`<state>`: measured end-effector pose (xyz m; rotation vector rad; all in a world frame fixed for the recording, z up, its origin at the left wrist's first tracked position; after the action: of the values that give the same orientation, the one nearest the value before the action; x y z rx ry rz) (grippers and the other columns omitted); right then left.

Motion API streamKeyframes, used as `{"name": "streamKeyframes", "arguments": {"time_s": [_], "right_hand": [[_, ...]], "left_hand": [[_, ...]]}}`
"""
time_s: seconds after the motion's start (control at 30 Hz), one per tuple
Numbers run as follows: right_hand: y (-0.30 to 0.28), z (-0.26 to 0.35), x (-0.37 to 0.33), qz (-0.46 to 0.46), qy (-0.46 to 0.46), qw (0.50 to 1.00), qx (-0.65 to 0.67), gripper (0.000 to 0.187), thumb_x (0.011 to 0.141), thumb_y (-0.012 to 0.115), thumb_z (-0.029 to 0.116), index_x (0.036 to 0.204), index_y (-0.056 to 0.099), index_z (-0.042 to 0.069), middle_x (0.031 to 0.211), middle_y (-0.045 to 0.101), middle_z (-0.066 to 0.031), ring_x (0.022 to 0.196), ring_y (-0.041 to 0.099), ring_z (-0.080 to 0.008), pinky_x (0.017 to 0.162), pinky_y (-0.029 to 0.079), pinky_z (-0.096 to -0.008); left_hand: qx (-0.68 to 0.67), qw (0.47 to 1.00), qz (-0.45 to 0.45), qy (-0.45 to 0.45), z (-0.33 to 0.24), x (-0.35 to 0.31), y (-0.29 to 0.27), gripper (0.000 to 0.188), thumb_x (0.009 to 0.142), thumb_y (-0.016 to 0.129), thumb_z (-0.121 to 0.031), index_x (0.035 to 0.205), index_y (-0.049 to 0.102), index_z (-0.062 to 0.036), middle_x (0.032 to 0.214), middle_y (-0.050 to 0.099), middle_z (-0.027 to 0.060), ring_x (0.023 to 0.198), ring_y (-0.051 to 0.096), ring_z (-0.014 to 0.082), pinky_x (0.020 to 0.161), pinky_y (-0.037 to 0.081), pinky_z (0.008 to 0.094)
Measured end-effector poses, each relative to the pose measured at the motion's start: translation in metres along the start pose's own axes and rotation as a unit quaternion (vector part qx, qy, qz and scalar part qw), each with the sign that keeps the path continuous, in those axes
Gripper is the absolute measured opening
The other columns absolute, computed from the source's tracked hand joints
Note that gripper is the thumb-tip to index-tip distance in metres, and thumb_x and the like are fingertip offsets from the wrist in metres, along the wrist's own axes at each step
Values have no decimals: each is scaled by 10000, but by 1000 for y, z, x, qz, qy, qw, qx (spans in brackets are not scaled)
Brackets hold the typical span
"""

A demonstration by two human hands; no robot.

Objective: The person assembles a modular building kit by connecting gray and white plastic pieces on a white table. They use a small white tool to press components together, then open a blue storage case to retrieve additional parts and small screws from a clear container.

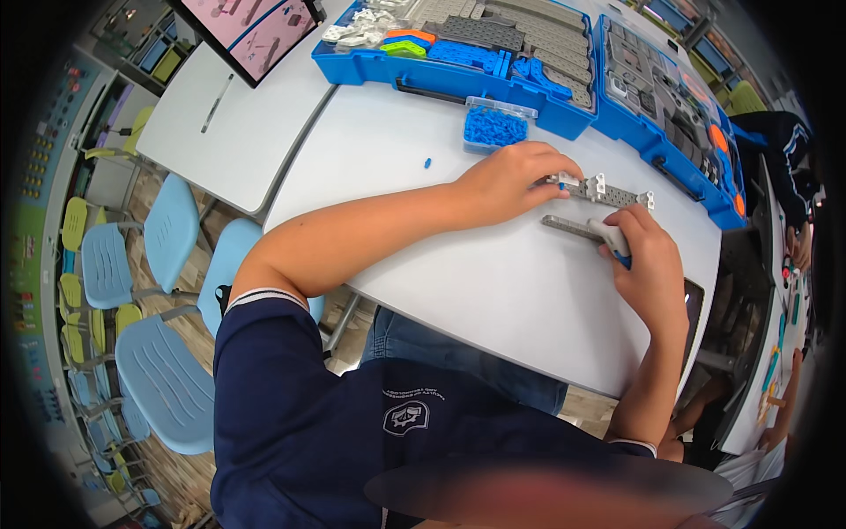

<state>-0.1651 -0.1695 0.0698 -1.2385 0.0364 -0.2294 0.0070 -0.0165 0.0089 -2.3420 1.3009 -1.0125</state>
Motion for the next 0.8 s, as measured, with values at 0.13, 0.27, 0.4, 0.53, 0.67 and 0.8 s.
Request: {"name": "streamKeyframes", "arguments": {"time_s": [0.13, 0.27, 0.4, 0.53, 0.67, 0.8], "right_hand": [[10, -4, -2, 8, -48, 996, -68, 281, 739, 764, -18, 987, 634, 10, 944, 659, -184, 909, 624, -409, 823, 486, -475], [10, -7, 1, -27, -67, 996, -60, 245, 761, 765, -10, 964, 627, 2, 893, 646, -183, 892, 613, -419, 806, 474, -485], [5, -5, 1, -42, -85, 994, -48, 237, 745, 733, -42, 953, 627, 4, 904, 639, -170, 895, 592, -404, 814, 458, -476], [4, -2, 1, -33, -71, 995, -53, 262, 710, 689, -87, 948, 631, 5, 932, 640, -156, 905, 578, -387, 823, 448, -454], [6, -3, 2, -27, -68, 995, -70, 347, 635, 646, -114, 951, 642, 28, 885, 623, -137, 896, 602, -346, 800, 439, -433], [7, -2, 3, -38, -76, 995, -58, 303, 676, 684, -89, 953, 637, 21, 893, 639, -147, 885, 597, -359, 806, 443, -436]], "left_hand": [[33, 999, 4, 40, 3, -4, 5, 297, 883, 745, -74, 1177, 717, -102, 1093, 736, 91, 1049, 654, 295, 945, 514, 392], [36, 998, 15, 52, 6, -2, 6, 298, 875, 749, -64, 1169, 713, -98, 1099, 728, 85, 1058, 648, 295, 942, 516, 398], [25, 997, 8, 71, 6, -2, 7, 302, 876, 749, -65, 1173, 713, -103, 1124, 712, 78, 1067, 640, 292, 951, 508, 404], [16, 997, 36, 64, 5, -3, 6, 311, 873, 747, -53, 1178, 713, -106, 1124, 706, 75, 1078, 635, 288, 951, 506, 406], [8, 996, 47, 71, 3, -3, 7, 324, 870, 740, -34, 1184, 712, -107, 1123, 704, 74, 1082, 633, 284, 956, 504, 405], [9, 996, 50, 73, 3, -3, 7, 324, 871, 735, -27, 1186, 710, -101, 1128, 700, 77, 1082, 632, 288, 959, 502, 406]]}}
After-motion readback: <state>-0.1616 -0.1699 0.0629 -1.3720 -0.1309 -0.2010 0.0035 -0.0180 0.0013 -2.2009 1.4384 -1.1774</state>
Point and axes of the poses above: each hand's wrist, its own x-axis towards the middle knuckle, its own y-axis out of the palm, z = x × y, the point moved 2 cm from there along x, towards the middle knuckle
